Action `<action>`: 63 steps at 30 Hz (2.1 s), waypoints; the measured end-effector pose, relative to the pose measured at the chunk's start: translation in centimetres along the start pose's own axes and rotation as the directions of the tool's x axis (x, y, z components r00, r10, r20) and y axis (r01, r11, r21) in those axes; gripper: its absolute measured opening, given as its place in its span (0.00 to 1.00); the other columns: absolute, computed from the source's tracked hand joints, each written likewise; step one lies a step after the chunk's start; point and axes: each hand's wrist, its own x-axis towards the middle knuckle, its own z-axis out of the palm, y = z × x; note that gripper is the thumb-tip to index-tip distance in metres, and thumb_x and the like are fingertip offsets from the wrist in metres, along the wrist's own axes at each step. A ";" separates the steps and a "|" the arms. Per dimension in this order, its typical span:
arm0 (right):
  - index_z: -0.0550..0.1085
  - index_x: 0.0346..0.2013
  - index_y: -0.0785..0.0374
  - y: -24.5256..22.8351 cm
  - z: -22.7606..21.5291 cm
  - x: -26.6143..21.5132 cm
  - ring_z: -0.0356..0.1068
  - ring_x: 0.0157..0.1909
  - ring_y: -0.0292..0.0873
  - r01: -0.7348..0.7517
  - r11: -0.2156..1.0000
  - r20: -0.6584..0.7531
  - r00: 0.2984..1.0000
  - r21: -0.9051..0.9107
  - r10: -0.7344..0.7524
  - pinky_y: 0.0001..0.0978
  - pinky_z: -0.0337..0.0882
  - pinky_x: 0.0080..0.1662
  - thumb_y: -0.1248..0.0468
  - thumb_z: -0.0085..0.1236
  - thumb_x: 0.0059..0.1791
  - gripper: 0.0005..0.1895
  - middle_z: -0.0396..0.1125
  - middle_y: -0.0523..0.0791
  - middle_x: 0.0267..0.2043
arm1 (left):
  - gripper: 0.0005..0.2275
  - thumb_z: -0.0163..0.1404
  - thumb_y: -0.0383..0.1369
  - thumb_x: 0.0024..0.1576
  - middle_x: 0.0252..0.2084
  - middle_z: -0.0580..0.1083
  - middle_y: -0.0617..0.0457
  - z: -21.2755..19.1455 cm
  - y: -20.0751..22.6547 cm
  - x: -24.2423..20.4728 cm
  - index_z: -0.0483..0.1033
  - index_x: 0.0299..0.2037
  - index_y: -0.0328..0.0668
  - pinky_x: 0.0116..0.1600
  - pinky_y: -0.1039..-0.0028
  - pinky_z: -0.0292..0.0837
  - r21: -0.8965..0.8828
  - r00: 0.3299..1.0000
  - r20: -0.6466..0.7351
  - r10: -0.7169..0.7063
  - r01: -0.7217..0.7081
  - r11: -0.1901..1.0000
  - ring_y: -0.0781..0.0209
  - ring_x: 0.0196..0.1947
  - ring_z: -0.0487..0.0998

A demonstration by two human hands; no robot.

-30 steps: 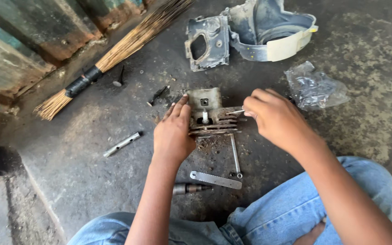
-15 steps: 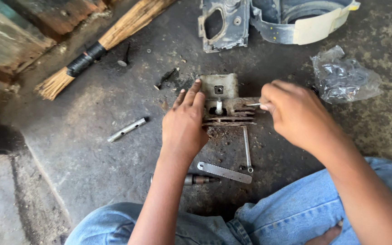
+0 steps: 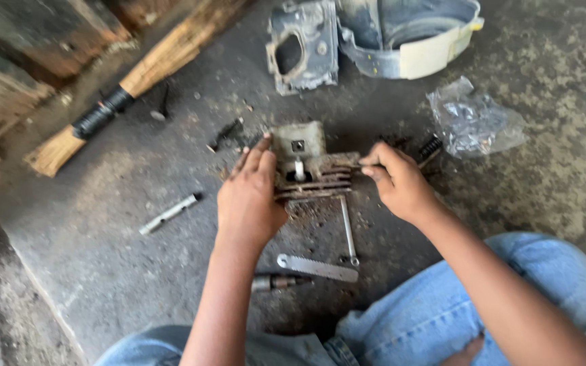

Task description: The person sits on the floor and uses a screwdriver to scrape and clean the fins of a metal engine cylinder head. They repeatedly rotate the part to access different sides and continue scraping the surfaces.

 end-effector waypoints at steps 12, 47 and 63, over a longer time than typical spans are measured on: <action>0.69 0.38 0.67 -5.8 -2.3 1.3 0.73 0.44 0.53 0.029 0.935 0.061 0.998 -0.353 -0.008 0.43 0.71 0.45 0.73 0.56 0.48 0.06 0.72 0.50 0.39 | 0.30 0.59 0.20 0.37 0.72 0.61 0.53 0.6 -0.1 -0.9 0.68 0.55 0.41 0.63 0.62 0.68 -0.011 1.000 0.010 -0.005 0.005 1.000 0.43 0.69 0.63; 0.59 0.20 0.55 -6.6 -3.7 6.1 0.39 0.20 0.37 0.082 0.183 -0.127 0.961 0.980 0.246 0.34 0.47 0.29 0.37 0.38 0.60 0.33 0.44 0.38 0.15 | 0.34 0.64 0.22 0.35 0.71 0.62 0.52 0.0 0.1 -0.8 0.68 0.57 0.42 0.62 0.63 0.69 -0.064 0.999 0.019 -0.049 0.050 0.997 0.44 0.68 0.64; 0.54 0.19 0.57 -9.9 -0.1 3.9 0.46 0.17 0.34 0.220 0.455 -0.235 0.972 0.863 -0.025 0.30 0.50 0.27 0.37 0.38 0.62 0.36 0.45 0.37 0.15 | 0.35 0.62 0.21 0.35 0.70 0.63 0.48 0.8 -0.2 -0.6 0.66 0.58 0.42 0.64 0.64 0.68 -0.050 0.999 -0.040 -0.010 0.008 0.999 0.40 0.67 0.65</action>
